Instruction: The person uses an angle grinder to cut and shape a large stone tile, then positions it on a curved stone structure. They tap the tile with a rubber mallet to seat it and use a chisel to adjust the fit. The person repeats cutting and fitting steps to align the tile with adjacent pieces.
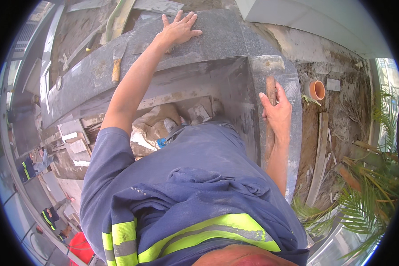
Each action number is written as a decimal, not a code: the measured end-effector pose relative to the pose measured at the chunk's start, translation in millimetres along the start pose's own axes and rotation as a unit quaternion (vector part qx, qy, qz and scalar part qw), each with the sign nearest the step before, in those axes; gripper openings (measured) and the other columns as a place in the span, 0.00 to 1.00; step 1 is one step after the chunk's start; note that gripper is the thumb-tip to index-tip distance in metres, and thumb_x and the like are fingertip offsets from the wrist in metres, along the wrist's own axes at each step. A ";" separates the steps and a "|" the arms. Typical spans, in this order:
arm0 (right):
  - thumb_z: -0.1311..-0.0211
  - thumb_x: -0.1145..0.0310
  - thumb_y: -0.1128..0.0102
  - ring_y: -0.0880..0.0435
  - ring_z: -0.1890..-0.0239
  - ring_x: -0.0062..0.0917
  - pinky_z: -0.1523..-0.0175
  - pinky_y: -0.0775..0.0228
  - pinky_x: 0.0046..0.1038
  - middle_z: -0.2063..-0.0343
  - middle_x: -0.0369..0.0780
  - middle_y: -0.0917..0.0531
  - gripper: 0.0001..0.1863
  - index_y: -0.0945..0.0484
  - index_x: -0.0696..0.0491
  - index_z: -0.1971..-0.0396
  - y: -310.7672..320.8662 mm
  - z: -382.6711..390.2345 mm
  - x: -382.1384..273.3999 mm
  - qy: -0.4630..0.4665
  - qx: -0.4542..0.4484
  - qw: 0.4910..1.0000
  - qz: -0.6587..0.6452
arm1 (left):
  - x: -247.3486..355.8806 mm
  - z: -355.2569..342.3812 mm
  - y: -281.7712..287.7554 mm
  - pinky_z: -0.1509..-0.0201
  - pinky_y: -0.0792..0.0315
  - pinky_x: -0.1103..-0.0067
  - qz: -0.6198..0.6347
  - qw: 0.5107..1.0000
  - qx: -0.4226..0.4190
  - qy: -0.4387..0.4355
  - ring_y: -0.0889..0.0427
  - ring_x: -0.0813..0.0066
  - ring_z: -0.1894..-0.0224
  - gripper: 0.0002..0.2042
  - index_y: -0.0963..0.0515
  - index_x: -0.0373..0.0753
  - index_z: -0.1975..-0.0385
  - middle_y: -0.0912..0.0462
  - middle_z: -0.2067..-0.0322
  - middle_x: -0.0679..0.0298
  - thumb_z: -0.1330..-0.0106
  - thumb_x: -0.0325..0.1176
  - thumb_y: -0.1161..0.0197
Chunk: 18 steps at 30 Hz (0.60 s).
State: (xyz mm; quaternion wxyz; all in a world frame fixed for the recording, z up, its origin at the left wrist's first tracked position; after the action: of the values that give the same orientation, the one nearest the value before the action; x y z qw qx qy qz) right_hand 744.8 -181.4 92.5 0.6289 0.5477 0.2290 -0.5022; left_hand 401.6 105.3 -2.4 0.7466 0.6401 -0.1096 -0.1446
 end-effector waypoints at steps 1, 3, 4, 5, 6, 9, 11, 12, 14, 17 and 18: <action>0.26 0.67 0.28 0.19 0.77 0.18 0.72 0.24 0.28 0.65 0.42 0.12 0.36 0.28 0.59 0.22 12.5 7.0 9.0 -0.011 0.015 1.000 -0.023 | -0.7 -11.9 -3.0 0.15 0.68 0.24 0.007 1.000 0.006 -0.002 0.62 0.55 0.09 0.41 0.46 0.53 0.11 0.50 0.11 0.67 0.17 0.68 0.53; 0.26 0.69 0.28 0.22 0.79 0.14 0.77 0.30 0.25 0.69 0.37 0.15 0.35 0.27 0.59 0.22 34.1 15.2 33.7 -0.026 0.042 0.996 -0.071 | -6.4 -31.4 -8.3 0.15 0.67 0.24 0.018 1.000 0.019 0.000 0.61 0.54 0.09 0.41 0.45 0.52 0.11 0.48 0.11 0.67 0.17 0.68 0.52; 0.25 0.69 0.28 0.22 0.80 0.14 0.76 0.30 0.26 0.69 0.36 0.15 0.35 0.27 0.59 0.22 44.8 20.5 46.5 -0.042 0.049 0.995 -0.070 | -8.1 -44.6 -10.8 0.15 0.66 0.25 0.027 0.999 0.024 -0.007 0.60 0.54 0.09 0.41 0.44 0.52 0.12 0.46 0.12 0.66 0.17 0.68 0.51; 0.25 0.70 0.29 0.23 0.80 0.15 0.76 0.30 0.26 0.69 0.35 0.15 0.35 0.27 0.59 0.22 55.8 25.8 59.0 -0.057 0.052 0.995 -0.068 | -13.1 -51.5 -12.9 0.15 0.65 0.25 0.038 0.999 0.028 -0.011 0.58 0.53 0.09 0.41 0.43 0.52 0.12 0.43 0.13 0.65 0.17 0.67 0.50; 0.25 0.70 0.29 0.23 0.80 0.15 0.76 0.30 0.26 0.69 0.35 0.16 0.34 0.27 0.59 0.22 63.3 29.2 70.1 -0.071 0.054 0.994 -0.065 | -19.3 -55.6 -15.8 0.15 0.64 0.25 0.049 0.998 0.031 -0.014 0.57 0.53 0.09 0.41 0.42 0.52 0.12 0.41 0.13 0.64 0.18 0.67 0.48; 0.23 0.72 0.32 0.25 0.79 0.13 0.74 0.32 0.23 0.66 0.33 0.16 0.34 0.28 0.58 0.21 80.1 36.4 103.9 -0.097 0.037 0.994 -0.046 | -24.2 -61.3 -7.9 0.15 0.57 0.28 0.073 0.997 -0.001 -0.006 0.50 0.53 0.10 0.39 0.37 0.54 0.14 0.37 0.15 0.63 0.18 0.69 0.47; 0.26 0.72 0.31 0.18 0.69 0.19 0.59 0.23 0.25 0.64 0.34 0.16 0.32 0.24 0.60 0.24 86.3 39.4 117.5 -0.080 0.044 0.995 -0.026 | -30.6 -61.8 -15.8 0.18 0.52 0.29 0.085 0.996 0.038 -0.018 0.45 0.51 0.13 0.38 0.34 0.52 0.16 0.31 0.19 0.62 0.18 0.66 0.44; 0.27 0.72 0.30 0.16 0.64 0.21 0.55 0.22 0.25 0.61 0.36 0.14 0.32 0.23 0.61 0.25 89.9 40.0 129.6 -0.058 0.060 0.996 -0.007 | -30.3 -64.8 -19.9 0.19 0.49 0.30 0.091 0.994 0.057 -0.024 0.42 0.50 0.14 0.37 0.33 0.51 0.17 0.29 0.21 0.61 0.18 0.64 0.42; 0.30 0.71 0.28 0.13 0.56 0.25 0.46 0.21 0.27 0.56 0.39 0.14 0.31 0.21 0.63 0.28 94.4 38.8 136.2 -0.020 0.077 0.996 0.035 | -29.3 -62.6 -19.2 0.20 0.47 0.32 0.118 0.991 0.060 -0.027 0.40 0.49 0.15 0.34 0.31 0.51 0.17 0.28 0.21 0.61 0.17 0.61 0.43; 0.33 0.71 0.26 0.14 0.47 0.28 0.39 0.23 0.28 0.49 0.41 0.15 0.31 0.19 0.65 0.31 99.9 35.5 137.7 0.011 0.080 0.992 0.101 | -34.1 -64.1 -23.9 0.21 0.45 0.34 0.142 0.987 0.074 -0.020 0.37 0.49 0.17 0.30 0.29 0.55 0.19 0.27 0.22 0.60 0.15 0.59 0.45; 0.33 0.71 0.26 0.15 0.47 0.28 0.39 0.23 0.28 0.48 0.41 0.15 0.31 0.19 0.65 0.32 100.6 34.8 137.1 0.010 0.075 0.990 0.117 | -36.6 -65.3 -26.7 0.21 0.44 0.35 0.147 0.986 0.081 -0.015 0.36 0.48 0.17 0.29 0.29 0.57 0.19 0.26 0.22 0.59 0.15 0.58 0.46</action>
State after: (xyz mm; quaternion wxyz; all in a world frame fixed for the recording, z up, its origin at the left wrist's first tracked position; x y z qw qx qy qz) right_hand 877.9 -276.1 34.1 0.6379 0.6213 0.1313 -0.4357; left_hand 388.1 175.0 -38.2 0.7037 0.6731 -0.2251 -0.0341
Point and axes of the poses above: each hand's wrist, its own z-axis away from the middle knuckle, its own y-axis out of the back of the hand, x = y × z, the point moved 1 cm from there along -z, towards the middle knuckle
